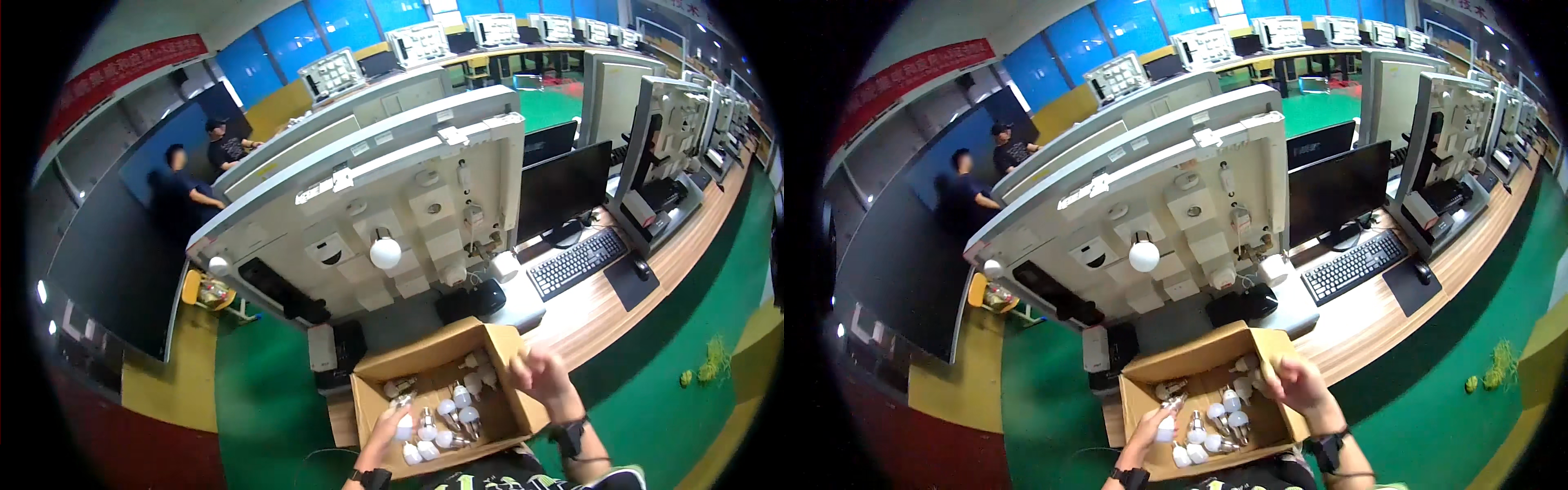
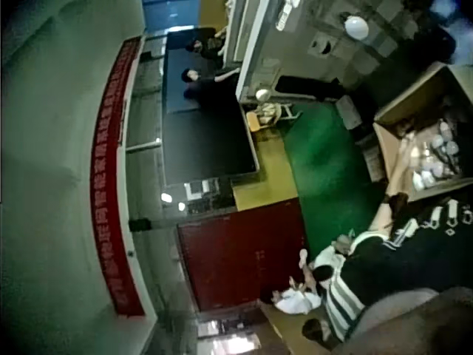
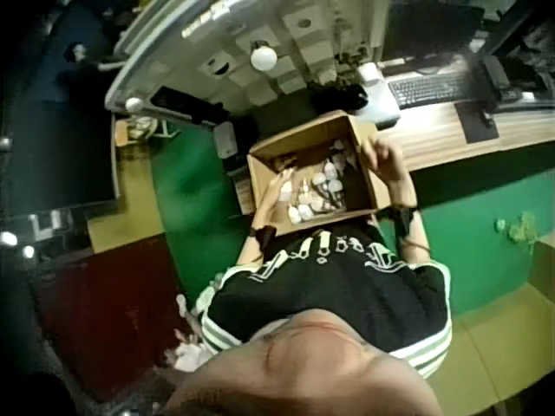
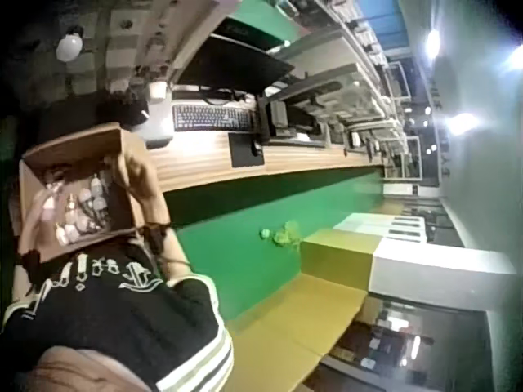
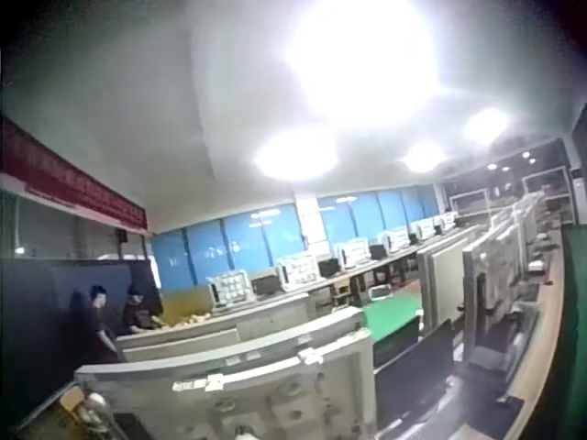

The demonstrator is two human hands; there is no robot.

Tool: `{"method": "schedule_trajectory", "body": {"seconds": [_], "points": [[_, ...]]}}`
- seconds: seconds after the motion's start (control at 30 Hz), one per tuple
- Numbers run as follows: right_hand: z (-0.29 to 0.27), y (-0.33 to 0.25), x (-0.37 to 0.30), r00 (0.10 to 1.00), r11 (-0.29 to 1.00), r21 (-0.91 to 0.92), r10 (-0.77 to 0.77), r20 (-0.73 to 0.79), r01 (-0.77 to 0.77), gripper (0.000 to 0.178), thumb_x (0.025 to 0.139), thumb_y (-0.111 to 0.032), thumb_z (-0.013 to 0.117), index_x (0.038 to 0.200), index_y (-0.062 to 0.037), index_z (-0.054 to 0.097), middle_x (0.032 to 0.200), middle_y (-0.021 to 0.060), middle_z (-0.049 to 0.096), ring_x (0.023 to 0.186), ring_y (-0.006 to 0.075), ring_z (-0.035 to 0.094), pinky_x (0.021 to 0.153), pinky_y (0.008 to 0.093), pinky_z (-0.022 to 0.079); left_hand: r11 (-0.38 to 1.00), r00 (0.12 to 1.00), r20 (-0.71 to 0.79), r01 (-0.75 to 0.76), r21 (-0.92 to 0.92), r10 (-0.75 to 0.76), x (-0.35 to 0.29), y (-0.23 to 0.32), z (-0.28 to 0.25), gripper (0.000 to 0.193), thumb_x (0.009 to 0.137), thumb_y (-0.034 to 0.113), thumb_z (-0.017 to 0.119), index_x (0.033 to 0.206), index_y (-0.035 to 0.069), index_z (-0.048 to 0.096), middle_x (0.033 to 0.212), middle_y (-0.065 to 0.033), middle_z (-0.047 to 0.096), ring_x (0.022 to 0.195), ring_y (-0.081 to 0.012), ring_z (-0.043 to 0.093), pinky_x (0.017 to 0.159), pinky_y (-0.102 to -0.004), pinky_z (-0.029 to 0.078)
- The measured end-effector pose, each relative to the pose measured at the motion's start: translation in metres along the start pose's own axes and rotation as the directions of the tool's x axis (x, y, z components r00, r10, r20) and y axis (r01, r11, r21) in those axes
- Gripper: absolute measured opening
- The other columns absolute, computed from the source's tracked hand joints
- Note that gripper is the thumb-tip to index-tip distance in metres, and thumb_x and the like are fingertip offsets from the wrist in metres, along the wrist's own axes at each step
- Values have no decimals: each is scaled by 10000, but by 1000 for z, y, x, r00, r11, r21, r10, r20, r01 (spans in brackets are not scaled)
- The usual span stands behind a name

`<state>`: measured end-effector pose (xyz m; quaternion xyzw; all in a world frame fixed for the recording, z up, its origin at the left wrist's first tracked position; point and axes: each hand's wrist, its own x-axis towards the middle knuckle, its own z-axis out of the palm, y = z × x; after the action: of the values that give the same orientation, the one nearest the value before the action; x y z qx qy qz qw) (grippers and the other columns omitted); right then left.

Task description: The person takes LED light bulbs from a cardboard box one by one and screws them into sockets on a large white electrical testing panel.

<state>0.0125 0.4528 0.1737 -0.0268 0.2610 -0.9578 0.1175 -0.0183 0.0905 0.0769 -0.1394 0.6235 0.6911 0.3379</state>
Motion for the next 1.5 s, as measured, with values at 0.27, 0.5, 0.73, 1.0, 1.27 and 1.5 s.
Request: {"method": "schedule_trajectory", "body": {"seconds": [0.27,0.5,0.73,1.0,1.27,1.5], "points": [[24,-75,260,967,885,462,-159,202,49,372,954,-238,420,599,-148,359,1418,40,551,505,85,422,410,226,306,740,989,-145,-71,-669,-36,-28,-83,-32,380,870,448,555,760,87,596,627,-91,583,534,-252,564,483,-366,473],[19,-62,256,984,965,262,-62,165,17,355,935,-235,422,598,-148,356,1478,23,492,502,70,458,375,217,300,733,977,-192,-196,-652,91,-51,-73,5,418,893,501,509,785,101,568,627,-72,559,509,-229,531,464,-354,429],[31,-41,218,994,965,-251,91,52,-75,271,953,-236,445,704,-132,471,1328,97,602,533,77,490,450,224,382,772,939,-278,-329,-544,203,-33,-22,41,410,939,491,494,843,102,578,700,-86,625,628,-247,632,541,-395,503],[16,38,177,998,622,-781,17,-55,-53,302,1007,-313,532,1046,-14,554,973,83,691,650,92,605,495,219,459,766,797,-243,-601,-227,553,19,120,96,344,1005,410,499,938,80,566,992,-98,622,886,-196,671,710,-338,589],[70,-17,301,949,599,-775,-75,-306,-203,578,913,-473,608,1167,44,556,1042,170,670,814,179,684,590,291,558,550,907,-30,-229,803,420,91,104,77,429,869,444,672,1017,44,629,863,-172,673,777,-340,649,706,-438,510],[83,9,346,916,894,-203,397,-58,-400,295,942,-301,556,1032,-20,562,904,154,659,795,252,680,684,363,574,476,884,41,-289,831,466,129,-70,40,302,823,329,708,860,66,565,851,-144,600,812,-359,605,698,-459,480]]}}
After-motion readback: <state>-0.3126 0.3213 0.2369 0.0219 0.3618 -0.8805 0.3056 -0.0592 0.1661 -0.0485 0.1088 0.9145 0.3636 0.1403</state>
